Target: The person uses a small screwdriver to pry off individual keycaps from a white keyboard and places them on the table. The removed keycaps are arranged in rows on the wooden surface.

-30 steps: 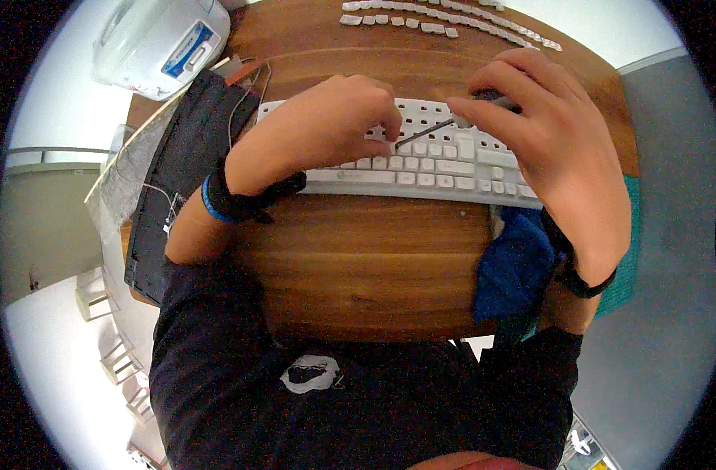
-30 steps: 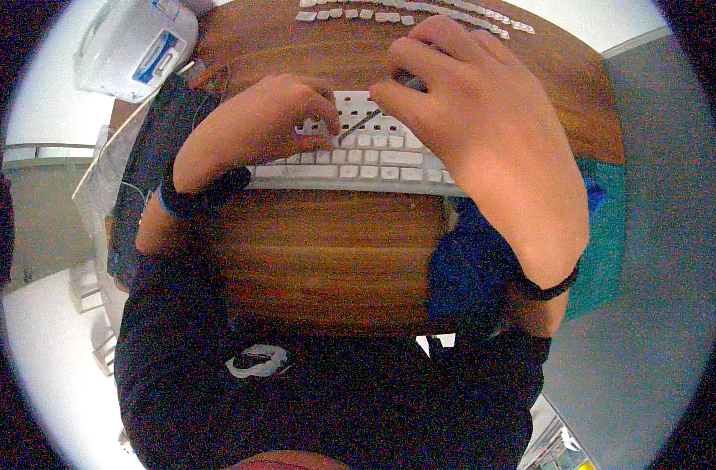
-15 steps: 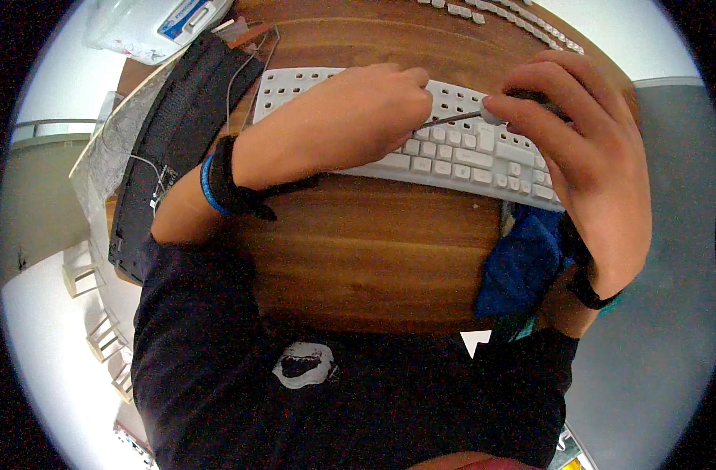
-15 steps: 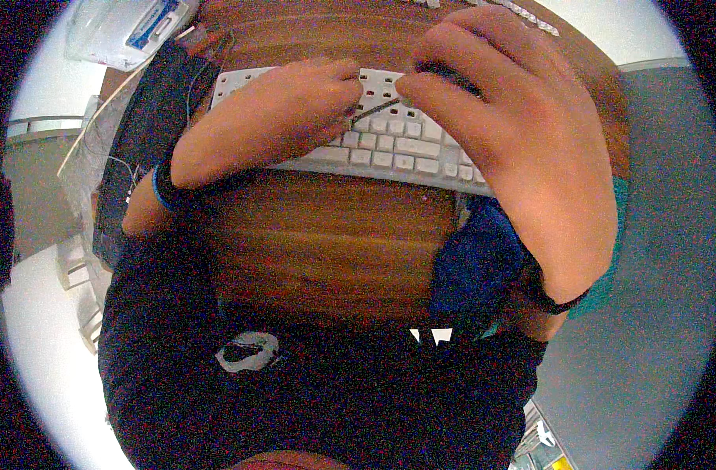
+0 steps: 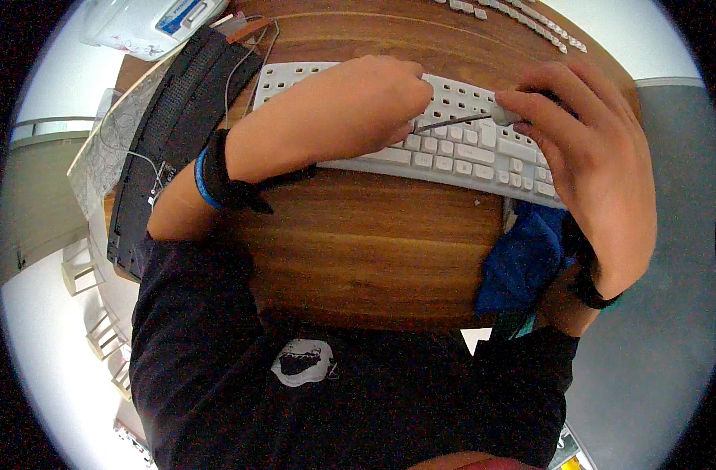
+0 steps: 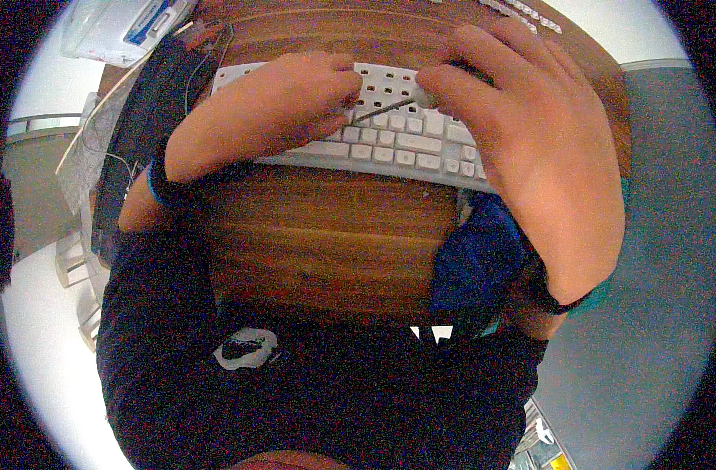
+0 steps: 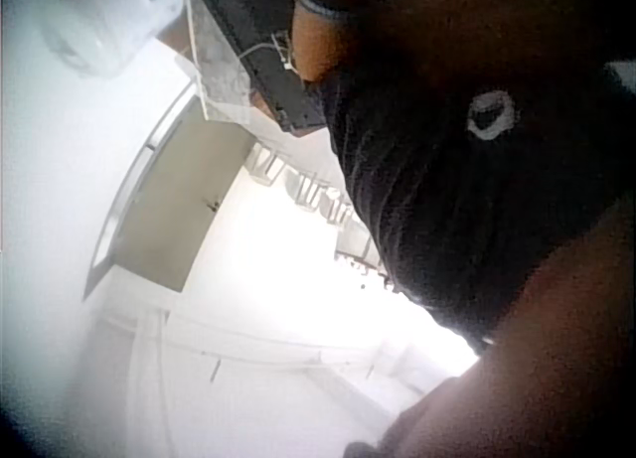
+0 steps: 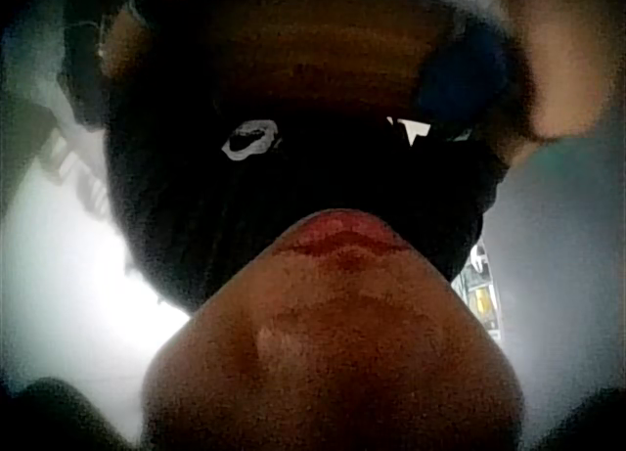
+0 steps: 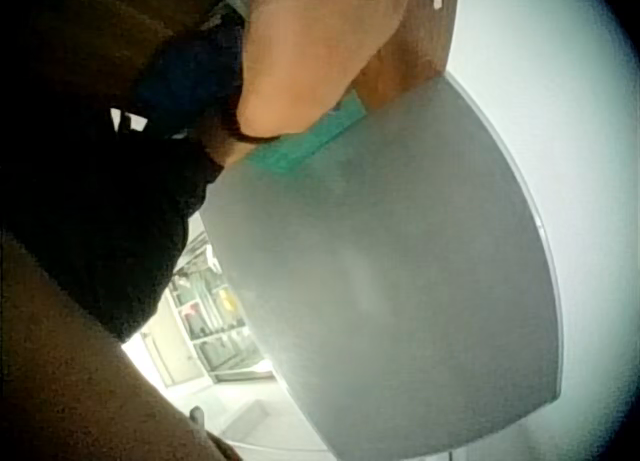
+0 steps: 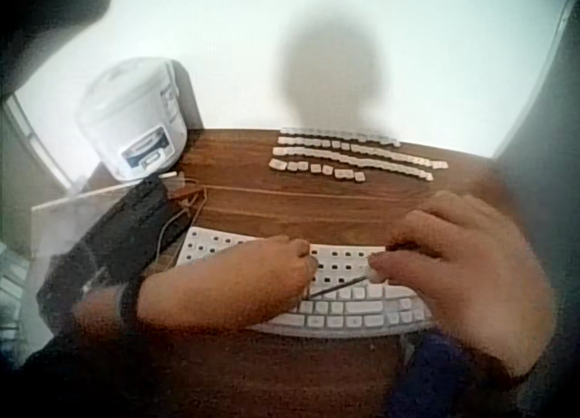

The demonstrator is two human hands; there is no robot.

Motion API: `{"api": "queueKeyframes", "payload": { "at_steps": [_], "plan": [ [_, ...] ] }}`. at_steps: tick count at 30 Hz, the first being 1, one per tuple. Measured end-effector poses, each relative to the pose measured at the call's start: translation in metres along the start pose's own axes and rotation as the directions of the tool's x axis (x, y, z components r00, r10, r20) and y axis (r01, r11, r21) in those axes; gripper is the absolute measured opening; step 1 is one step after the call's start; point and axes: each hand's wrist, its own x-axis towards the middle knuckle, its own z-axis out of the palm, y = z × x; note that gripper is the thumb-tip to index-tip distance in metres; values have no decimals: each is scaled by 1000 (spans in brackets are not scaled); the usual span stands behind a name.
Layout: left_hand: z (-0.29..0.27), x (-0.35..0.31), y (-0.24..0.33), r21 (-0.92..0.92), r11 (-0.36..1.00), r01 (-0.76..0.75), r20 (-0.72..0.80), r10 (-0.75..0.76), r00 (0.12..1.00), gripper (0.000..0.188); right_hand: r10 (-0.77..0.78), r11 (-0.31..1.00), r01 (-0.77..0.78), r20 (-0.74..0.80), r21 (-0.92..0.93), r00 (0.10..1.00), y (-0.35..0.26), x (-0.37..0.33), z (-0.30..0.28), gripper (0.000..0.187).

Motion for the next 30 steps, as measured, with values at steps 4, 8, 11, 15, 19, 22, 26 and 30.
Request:
{"api": "queueKeyframes", "payload": {
  "at_steps": [4, 8, 11, 15, 19, 22, 26, 30],
  "plan": [
    [0, 0, -4, -50, 999, -11, 13, 12, 1000, 19, 46, 998, -48, 54, 31, 997, 1, -4, 1, 28],
    [-1, 1, -3, -60, 998, 1, 24, 0, 1000, 20, 72, 994, -84, 148, 75, 986, 5, -6, -1, 27],
    [-1, 1, -3, -35, 999, -13, 15, 13, 1000, 20, 171, 968, -205, 212, 146, 962, 2, -12, 0, 24],
    [-2, 1, -2, -32, 999, -18, 22, 19, 1000, 20, 185, 954, -237, 265, 181, 946, 6, -18, 6, 22],
    [-3, 0, -1, -20, 1000, -11, 26, 11, 1000, 20, 164, 970, -196, 206, 142, 965, 6, -15, 2, 23],
    [-3, 0, -1, -28, 1000, -11, 22, 12, 1000, 20, 100, 989, -114, 145, 91, 984, 5, -8, -1, 23],
    [-1, 1, -2, -21, 1000, -9, 39, 10, 999, 20, 43, 997, -49, 94, 60, 995, 5, -5, -5, 23],
    [-1, 0, -2, -10, 1000, -25, 26, 25, 999, 20, 31, 999, -32, 26, 24, 999, 3, -4, -8, 24]
  ]
}}
